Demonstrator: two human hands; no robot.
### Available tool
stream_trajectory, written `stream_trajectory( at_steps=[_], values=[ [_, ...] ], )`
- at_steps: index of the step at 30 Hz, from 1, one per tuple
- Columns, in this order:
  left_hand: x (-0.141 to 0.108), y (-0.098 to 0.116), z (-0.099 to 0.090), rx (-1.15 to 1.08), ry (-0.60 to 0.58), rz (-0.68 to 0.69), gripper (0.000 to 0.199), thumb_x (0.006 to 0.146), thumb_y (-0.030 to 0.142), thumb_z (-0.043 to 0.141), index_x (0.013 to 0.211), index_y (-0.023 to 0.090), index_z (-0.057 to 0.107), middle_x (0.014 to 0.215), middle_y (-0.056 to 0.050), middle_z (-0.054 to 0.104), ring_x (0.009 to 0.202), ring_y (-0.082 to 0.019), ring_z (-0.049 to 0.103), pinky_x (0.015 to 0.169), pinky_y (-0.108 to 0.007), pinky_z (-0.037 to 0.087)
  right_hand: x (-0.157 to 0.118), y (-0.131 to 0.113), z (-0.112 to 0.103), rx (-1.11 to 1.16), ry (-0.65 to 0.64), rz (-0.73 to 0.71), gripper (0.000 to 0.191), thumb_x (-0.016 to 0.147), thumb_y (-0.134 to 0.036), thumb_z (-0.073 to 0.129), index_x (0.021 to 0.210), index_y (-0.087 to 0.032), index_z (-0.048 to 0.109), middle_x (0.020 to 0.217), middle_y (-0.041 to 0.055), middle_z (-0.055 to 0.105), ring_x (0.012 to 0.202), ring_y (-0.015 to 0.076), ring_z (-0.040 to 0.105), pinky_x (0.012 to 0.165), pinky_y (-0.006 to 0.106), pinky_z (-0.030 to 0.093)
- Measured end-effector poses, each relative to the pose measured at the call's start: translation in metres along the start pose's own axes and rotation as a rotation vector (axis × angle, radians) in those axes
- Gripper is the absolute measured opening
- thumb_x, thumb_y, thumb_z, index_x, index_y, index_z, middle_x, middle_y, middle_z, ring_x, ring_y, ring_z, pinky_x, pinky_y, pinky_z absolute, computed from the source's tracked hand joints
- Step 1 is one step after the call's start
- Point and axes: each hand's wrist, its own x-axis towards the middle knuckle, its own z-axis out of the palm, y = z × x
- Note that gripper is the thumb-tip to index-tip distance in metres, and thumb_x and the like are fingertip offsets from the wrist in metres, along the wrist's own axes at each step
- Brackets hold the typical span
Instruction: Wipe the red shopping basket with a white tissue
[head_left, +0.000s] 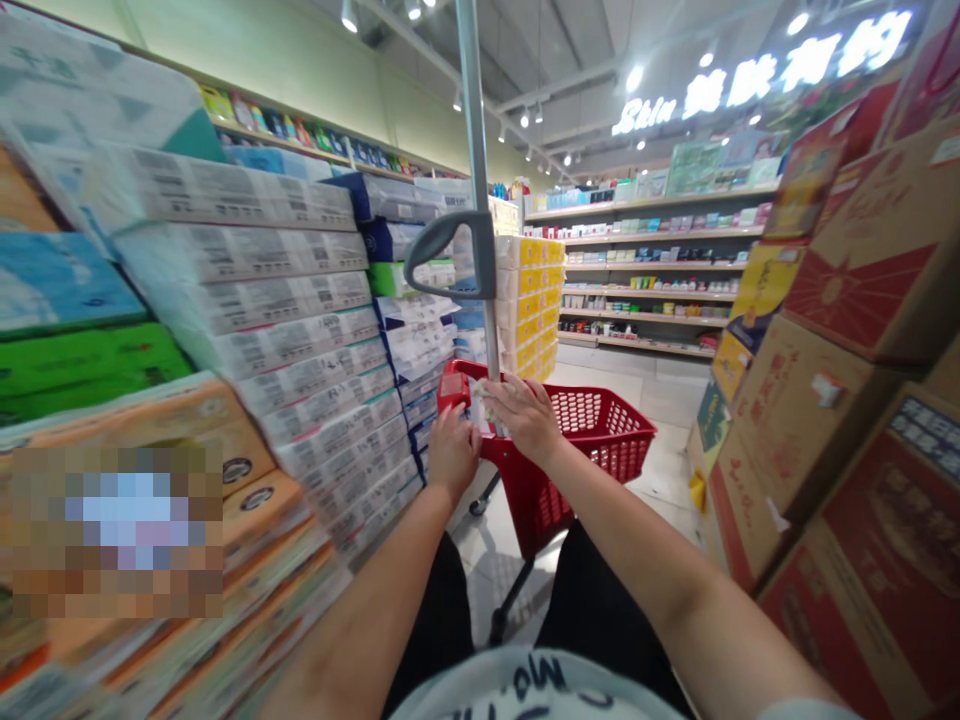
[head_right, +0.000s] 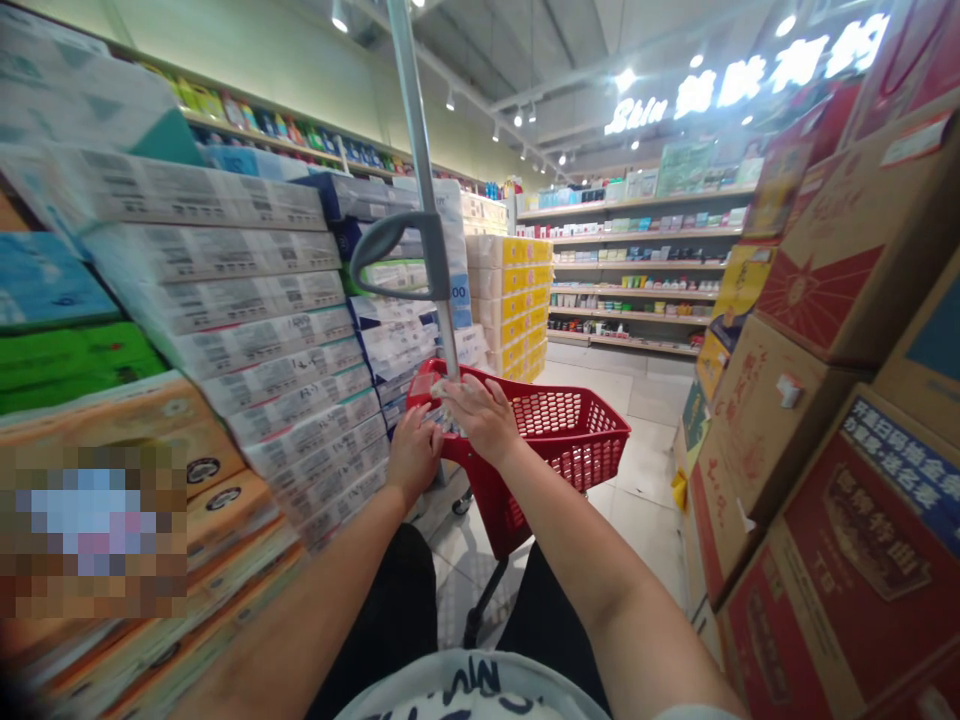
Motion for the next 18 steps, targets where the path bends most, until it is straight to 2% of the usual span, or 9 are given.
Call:
stream_trajectory(
  at_steps=[3,8,14,18],
  values=[
    [0.0,-0.002,0.001,-0.003,-0.01,-0.001,0.029,0.093,0.027,0.04,0.089,0.017,0.067,0.136,-0.011,0.053,0.131,-0.028,0.043,0.11,-0.049,0.037,-0.001,0.001,0.001,0.017,-0.03,-0.019,0.036,0.098,-0.021,0.048,0.129,-0.038,0.055,0.139,-0.0087,0.052,0.133,0.0192,0.041,0.115,0.042,0.026],
    [0.002,0.0,0.001,-0.003,-0.001,-0.009,0.032,0.094,0.027,0.037,0.088,0.017,0.067,0.136,-0.011,0.054,0.131,-0.026,0.043,0.111,-0.048,0.036,0.009,0.003,-0.007,-0.001,-0.014,-0.003,0.038,0.099,-0.022,0.046,0.133,-0.037,0.052,0.142,-0.0086,0.049,0.134,0.0211,0.038,0.113,0.044,0.026],
    [0.003,-0.003,0.003,-0.066,-0.026,-0.001,0.029,0.092,0.026,0.041,0.09,0.016,0.068,0.133,-0.011,0.057,0.128,-0.027,0.045,0.11,-0.047,0.035,-0.022,-0.005,0.006,0.013,-0.133,-0.015,0.029,0.1,-0.026,0.046,0.125,-0.034,0.059,0.138,-0.0087,0.054,0.121,0.02,0.047,0.107,0.039,0.031],
    [0.006,-0.007,0.003,-0.092,-0.043,-0.008,0.03,0.091,0.025,0.041,0.079,0.018,0.067,0.129,-0.009,0.06,0.122,-0.025,0.051,0.11,-0.049,0.035,-0.005,-0.005,0.0,0.0,-0.076,0.002,0.029,0.099,-0.026,0.047,0.125,-0.036,0.058,0.138,-0.0101,0.054,0.123,0.0204,0.045,0.108,0.039,0.029]
  ],
)
